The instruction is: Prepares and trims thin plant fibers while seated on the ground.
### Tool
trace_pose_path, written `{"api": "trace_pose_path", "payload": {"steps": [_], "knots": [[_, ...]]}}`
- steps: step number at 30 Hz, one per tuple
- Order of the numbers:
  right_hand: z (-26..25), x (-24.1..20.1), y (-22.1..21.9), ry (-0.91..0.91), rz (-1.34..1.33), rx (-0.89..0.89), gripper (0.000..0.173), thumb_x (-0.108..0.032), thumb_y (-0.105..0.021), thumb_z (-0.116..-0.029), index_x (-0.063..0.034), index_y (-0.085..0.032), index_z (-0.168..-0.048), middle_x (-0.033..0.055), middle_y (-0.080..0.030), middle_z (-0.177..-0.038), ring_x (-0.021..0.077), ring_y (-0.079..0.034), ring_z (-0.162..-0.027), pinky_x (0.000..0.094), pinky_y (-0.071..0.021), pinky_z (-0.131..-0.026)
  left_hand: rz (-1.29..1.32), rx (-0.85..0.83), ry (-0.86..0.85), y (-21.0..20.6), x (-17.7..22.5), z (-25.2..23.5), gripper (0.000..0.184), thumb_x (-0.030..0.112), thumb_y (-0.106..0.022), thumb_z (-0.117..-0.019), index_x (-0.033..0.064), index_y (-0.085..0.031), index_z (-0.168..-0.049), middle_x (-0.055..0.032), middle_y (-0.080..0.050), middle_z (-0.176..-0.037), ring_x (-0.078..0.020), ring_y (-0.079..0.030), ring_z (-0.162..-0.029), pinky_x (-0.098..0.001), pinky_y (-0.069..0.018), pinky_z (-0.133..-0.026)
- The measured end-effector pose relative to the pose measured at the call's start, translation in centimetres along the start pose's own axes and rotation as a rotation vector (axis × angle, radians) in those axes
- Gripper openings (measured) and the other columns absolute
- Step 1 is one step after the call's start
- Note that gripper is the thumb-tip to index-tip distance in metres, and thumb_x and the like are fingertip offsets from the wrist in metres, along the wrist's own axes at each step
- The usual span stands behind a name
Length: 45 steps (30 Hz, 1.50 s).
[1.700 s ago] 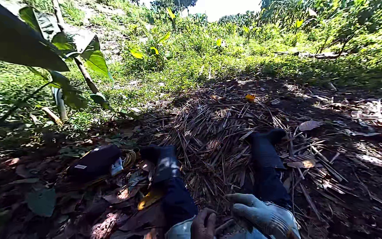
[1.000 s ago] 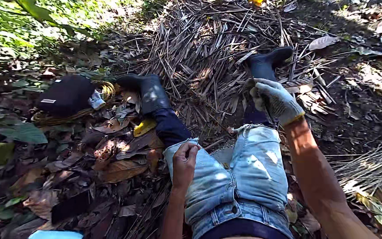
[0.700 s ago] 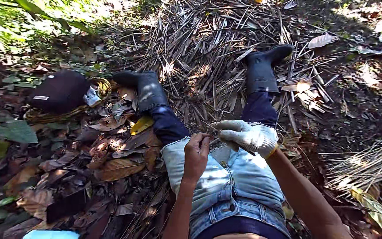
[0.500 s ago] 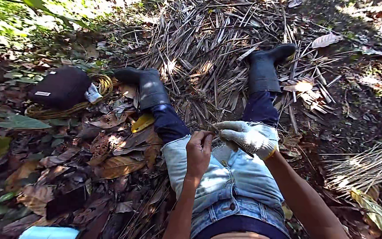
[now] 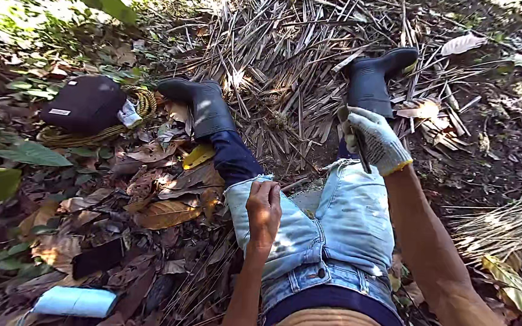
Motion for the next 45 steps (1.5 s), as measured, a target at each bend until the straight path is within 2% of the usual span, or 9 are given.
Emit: {"api": "trace_pose_path", "payload": {"steps": [3,8,13,18,25,30,36,38,45], "knots": [[4.2,0.5,-3.5,-0.021,0.113,-0.257,0.043,-0.023,-0.048,-0.1017,-0.0134,-0.058,-0.142,0.0062,-0.062,-0.08,0.0144,-0.053,-0.053,0.0316,-0.0484,-0.046,0.08,-0.025,0.065,-0.7,0.0,-0.6,0.014,0.014,-0.066,-0.0974,0.0049,-0.076,-0.1,-0.0059,-0.063,-0.09,-0.0089,-0.062,-0.075,-0.0241,-0.0551,-0.07],[6.7,3.9,-8.0,-0.094,0.187,-0.554,0.038,-0.022,-0.052,-0.1047,-0.0174,-0.059,-0.141,0.007,-0.063,-0.079,0.0128,-0.056,-0.054,0.028,-0.0508,-0.05,0.241,-0.063,0.083,-1.6,1.2,-1.0,0.01,0.012,-0.067,-0.0964,0.0054,-0.075,-0.1,-0.004,-0.062,-0.089,-0.0067,-0.061,-0.071,-0.022,-0.0551,-0.067],[6.7,3.7,-8.1,-0.089,0.123,-0.507,0.033,-0.022,-0.051,-0.1048,-0.0111,-0.064,-0.134,0.0064,-0.064,-0.078,0.0111,-0.054,-0.054,0.0256,-0.0486,-0.049,0.288,-0.037,0.065,-1.8,1.6,-0.9,0.009,0.011,-0.067,-0.0965,0.0066,-0.076,-0.098,-0.0017,-0.061,-0.088,-0.0054,-0.059,-0.073,-0.0201,-0.0532,-0.068],[3.2,1.1,-4.0,-0.008,0.005,-0.308,0.039,-0.023,-0.045,-0.105,-0.0093,-0.06,-0.138,0.0047,-0.061,-0.08,0.0111,-0.051,-0.054,0.0275,-0.0467,-0.047,0.193,-0.046,0.004,-0.9,1.2,-0.5,0.011,0.01,-0.066,-0.0965,0.0052,-0.076,-0.098,-0.0035,-0.064,-0.092,-0.0056,-0.062,-0.081,-0.02,-0.0548,-0.075],[-0.2,1.5,-1.8,-0.017,-0.088,-0.089,0.037,-0.026,-0.043,-0.1081,-0.0105,-0.058,-0.138,0.0035,-0.061,-0.083,0.011,-0.054,-0.056,0.0264,-0.0504,-0.048,0.081,-0.037,-0.053,-1.6,2.2,-1.0,0.012,0.011,-0.065,-0.0972,0.0059,-0.075,-0.096,-0.0035,-0.061,-0.088,-0.0074,-0.06,-0.076,-0.0218,-0.0536,-0.071],[-1.5,1.8,3.8,-0.035,-0.022,0.061,0.037,-0.031,-0.043,-0.1082,-0.0157,-0.056,-0.139,-0.0006,-0.061,-0.084,0.0088,-0.054,-0.058,0.0265,-0.05,-0.051,-0.009,-0.038,-0.007,0.4,-1.5,-0.4,0.014,0.012,-0.065,-0.0968,0.0039,-0.075,-0.096,-0.0069,-0.064,-0.089,-0.0107,-0.063,-0.078,-0.0257,-0.055,-0.074],[4.8,0.8,-3.8,-0.057,0.18,-0.299,0.044,-0.026,-0.052,-0.0992,-0.0125,-0.059,-0.141,0.0056,-0.067,-0.082,0.013,-0.056,-0.053,0.0303,-0.0508,-0.047,0.118,-0.071,0.073,-2.2,0.8,-1.9,0.012,0.013,-0.067,-0.0967,0.0051,-0.075,-0.1,-0.0055,-0.062,-0.088,-0.0101,-0.061,-0.072,-0.0262,-0.055,-0.068],[5.8,2.4,-5.6,-0.088,0.149,-0.418,0.041,-0.025,-0.052,-0.1031,-0.0145,-0.057,-0.143,0.0065,-0.064,-0.08,0.0129,-0.056,-0.055,0.029,-0.0503,-0.05,0.131,-0.084,0.046,-2.9,1.7,-2.3,0.011,0.013,-0.068,-0.0964,0.0054,-0.076,-0.099,-0.0054,-0.062,-0.088,-0.0097,-0.062,-0.073,-0.0253,-0.0556,-0.069],[6.1,3.7,-6.4,-0.1,0.088,-0.415,0.033,-0.021,-0.051,-0.1045,-0.0115,-0.064,-0.133,0.0054,-0.061,-0.073,0.0103,-0.053,-0.052,0.0241,-0.0472,-0.048,0.139,-0.083,0.021,-3.1,2.8,-2.8,0.008,0.011,-0.071,-0.0941,0.0068,-0.077,-0.097,-0.0047,-0.063,-0.089,-0.0083,-0.061,-0.074,-0.0238,-0.0544,-0.07]]}}
Point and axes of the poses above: each hand's wrist, its own z-axis away from the middle knuckle, its own y-axis out of the back of the hand, x = y × z, the point moved 2 cm from there along -z, towards the middle knuckle
